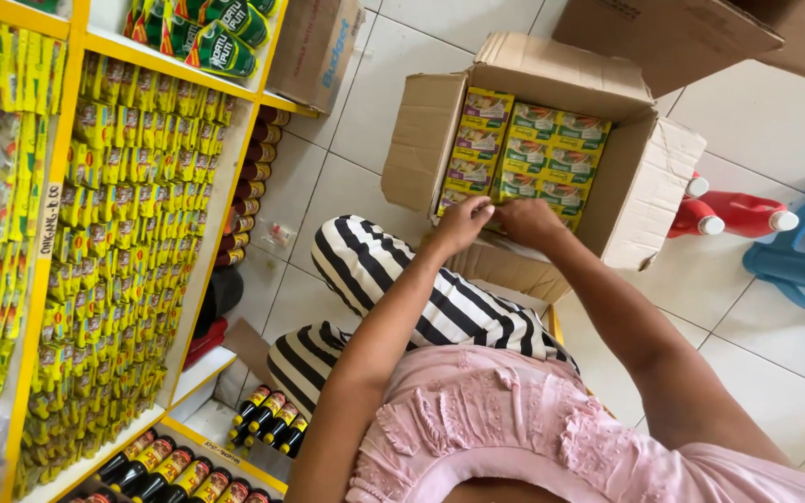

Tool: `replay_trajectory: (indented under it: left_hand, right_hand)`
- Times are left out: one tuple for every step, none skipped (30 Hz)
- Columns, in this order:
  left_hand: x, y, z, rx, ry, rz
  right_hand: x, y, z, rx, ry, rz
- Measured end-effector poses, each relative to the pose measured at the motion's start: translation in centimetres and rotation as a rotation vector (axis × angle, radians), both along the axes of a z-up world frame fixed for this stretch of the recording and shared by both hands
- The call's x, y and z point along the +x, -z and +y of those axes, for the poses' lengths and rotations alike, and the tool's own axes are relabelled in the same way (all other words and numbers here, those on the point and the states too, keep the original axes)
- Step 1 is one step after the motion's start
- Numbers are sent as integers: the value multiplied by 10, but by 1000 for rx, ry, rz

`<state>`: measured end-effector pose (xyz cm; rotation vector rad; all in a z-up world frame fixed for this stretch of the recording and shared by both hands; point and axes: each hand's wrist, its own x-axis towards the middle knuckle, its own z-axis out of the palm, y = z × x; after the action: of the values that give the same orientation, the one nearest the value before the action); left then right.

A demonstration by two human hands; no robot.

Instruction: Restocking and organizing packets of seasoning on grocery store shelves from a cardboard box.

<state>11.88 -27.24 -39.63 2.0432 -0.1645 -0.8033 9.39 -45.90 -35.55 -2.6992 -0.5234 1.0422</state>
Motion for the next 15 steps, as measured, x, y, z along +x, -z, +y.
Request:
replay_trajectory:
  left_hand:
    - [0,3,2,1,-4,-4]
    - [-1,6,3,-13,7,-51]
    - [-3,9,3,-28,18,-99]
    - [0,6,3,-30,18,-107]
    - [1,3,3,-7,29,-79]
    - [3,0,3,16,39,-50]
    - [2,-13,3,12,39,-58]
    - [3,-26,2,-27,153,-158]
    - [4,-39,2,-66,267,-259]
    - [2,-62,-3,-68,261,-269]
    - [1,-84,-6,-67,323,-256]
    - [-2,-107,-9,-63,380,-244]
    - [-6,-128,-10,-62,370,-255]
    - [-8,-150,-11,-174,313,-312]
    - [-12,-172,-10,-286,258,-370]
  right_hand:
    - [4,-12,-8,1,-4,-4]
    - [7,-24,-17,141,79,-89]
    - [9,-37,-26,281,160,-173]
    - [16,-54,-37,279,158,-181]
    - [21,-71,-48,373,203,-264]
    - [26,-88,-59,466,248,-347]
    - [31,-116,-65,464,245,-355]
    - [37,-144,-73,535,245,-425]
    - [42,-173,-79,607,244,-494]
    - [45,-191,-78,605,235,-502]
    - [47,-209,-77,730,202,-595]
    - [50,-227,-74,857,162,-686]
    - [51,-243,-68,859,148,-691]
    - [54,-259,-61,973,176,-603]
    - [56,-277,-54,1083,204,-509]
